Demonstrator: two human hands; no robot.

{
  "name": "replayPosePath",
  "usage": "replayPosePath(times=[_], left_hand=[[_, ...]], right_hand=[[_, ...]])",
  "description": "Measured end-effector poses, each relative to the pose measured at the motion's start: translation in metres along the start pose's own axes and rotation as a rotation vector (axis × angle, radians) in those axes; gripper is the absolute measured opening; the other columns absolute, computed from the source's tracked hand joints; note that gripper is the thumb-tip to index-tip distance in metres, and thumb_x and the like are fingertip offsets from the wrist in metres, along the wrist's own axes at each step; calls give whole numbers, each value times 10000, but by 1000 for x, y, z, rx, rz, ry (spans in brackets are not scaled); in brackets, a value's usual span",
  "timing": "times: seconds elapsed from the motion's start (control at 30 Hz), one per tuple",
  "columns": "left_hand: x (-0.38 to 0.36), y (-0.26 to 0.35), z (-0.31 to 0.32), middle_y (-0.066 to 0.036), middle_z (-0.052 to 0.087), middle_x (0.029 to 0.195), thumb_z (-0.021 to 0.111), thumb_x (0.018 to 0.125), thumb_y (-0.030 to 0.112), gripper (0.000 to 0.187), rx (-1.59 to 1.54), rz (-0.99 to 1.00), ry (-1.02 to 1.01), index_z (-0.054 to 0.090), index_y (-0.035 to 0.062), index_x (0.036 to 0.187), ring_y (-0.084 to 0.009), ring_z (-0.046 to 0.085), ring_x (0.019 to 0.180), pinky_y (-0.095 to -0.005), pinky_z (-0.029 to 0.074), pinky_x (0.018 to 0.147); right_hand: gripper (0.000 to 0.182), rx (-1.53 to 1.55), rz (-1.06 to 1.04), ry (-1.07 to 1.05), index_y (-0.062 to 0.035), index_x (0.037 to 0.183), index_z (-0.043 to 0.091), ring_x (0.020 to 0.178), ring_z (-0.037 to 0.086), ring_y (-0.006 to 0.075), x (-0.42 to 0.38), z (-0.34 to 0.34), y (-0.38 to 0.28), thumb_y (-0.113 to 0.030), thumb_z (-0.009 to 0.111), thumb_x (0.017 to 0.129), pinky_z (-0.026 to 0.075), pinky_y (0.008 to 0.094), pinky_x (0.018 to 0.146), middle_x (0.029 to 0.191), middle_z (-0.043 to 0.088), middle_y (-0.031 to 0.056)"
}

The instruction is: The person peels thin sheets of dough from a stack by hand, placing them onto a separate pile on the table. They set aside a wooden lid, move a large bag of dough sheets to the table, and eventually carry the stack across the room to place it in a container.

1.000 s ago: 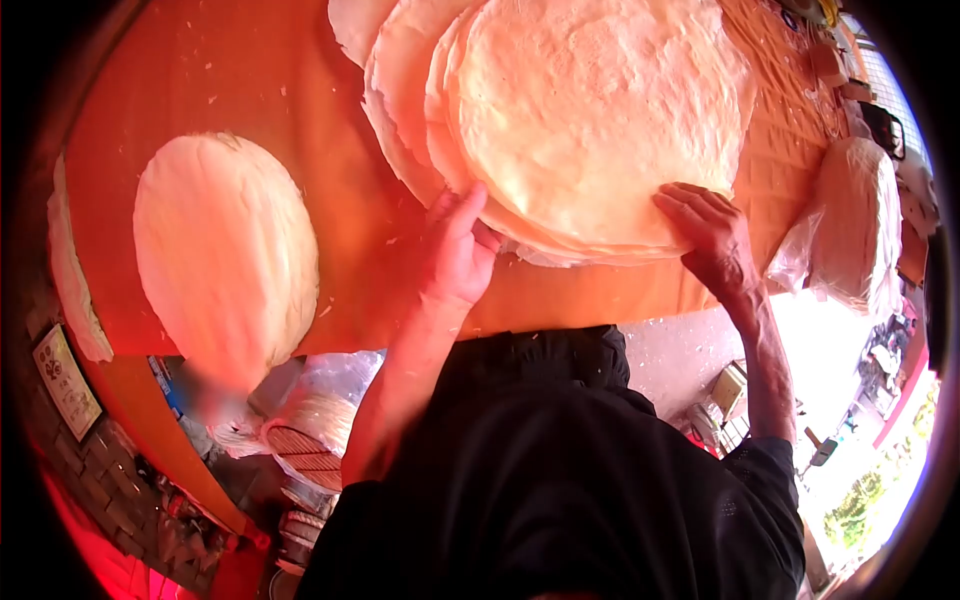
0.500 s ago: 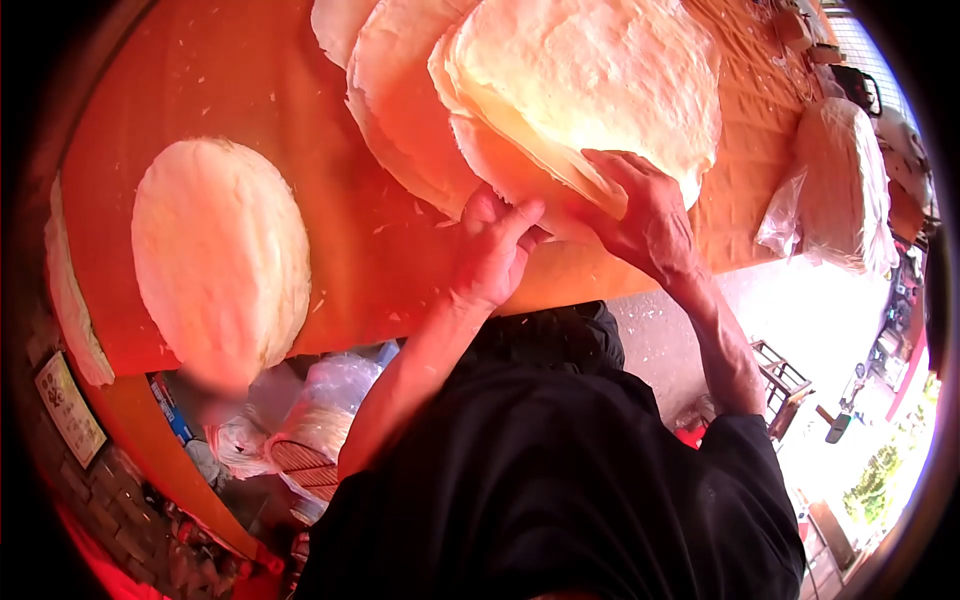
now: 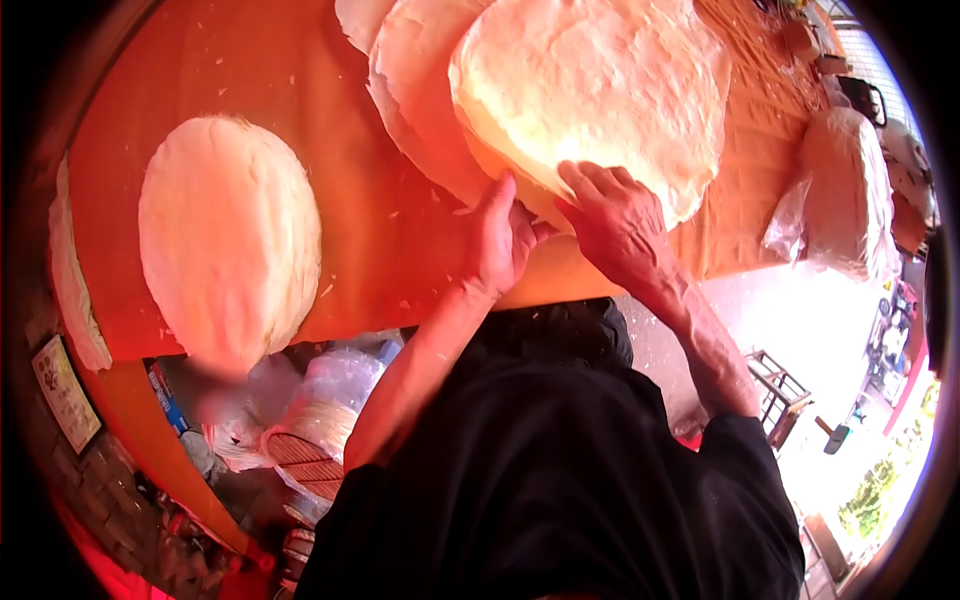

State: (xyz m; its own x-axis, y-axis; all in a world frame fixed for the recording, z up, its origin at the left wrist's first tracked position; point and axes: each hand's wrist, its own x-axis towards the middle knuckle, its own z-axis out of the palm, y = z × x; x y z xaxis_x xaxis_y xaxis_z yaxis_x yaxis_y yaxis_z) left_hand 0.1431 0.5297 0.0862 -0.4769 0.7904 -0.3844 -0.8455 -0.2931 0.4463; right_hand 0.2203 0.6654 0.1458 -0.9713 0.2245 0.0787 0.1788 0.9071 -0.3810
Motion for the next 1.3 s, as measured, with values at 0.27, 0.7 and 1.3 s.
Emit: replayPosePath(times=[0.27,0.7,1.3], left_hand=[[0,0,7,-87,512,1321,355,992,520,594,34,23,42,372,78,1388,-227,539,1153,-405,477,926],[-7,17,-15,-150,610,1112,462,1000,258,389,410,34,200,490,-23,1267,-236,620,1013,-354,506,869],[98,79,14,-146,609,1012,526,953,130,279,426,118,250,502,-53,1162,-244,645,897,-327,549,813]], right_hand=[[539,-30,-80,126,-62,1190,540,896,598,322,-9,14,-3,-327,709,752,489,445,667,981,572,136],[239,-731,-146,423,-22,933,638,746,593,341,74,-214,26,-227,688,822,477,415,689,845,605,170],[251,-599,-66,446,-6,952,634,892,595,334,215,-247,128,-222,657,825,474,432,763,924,615,200]])
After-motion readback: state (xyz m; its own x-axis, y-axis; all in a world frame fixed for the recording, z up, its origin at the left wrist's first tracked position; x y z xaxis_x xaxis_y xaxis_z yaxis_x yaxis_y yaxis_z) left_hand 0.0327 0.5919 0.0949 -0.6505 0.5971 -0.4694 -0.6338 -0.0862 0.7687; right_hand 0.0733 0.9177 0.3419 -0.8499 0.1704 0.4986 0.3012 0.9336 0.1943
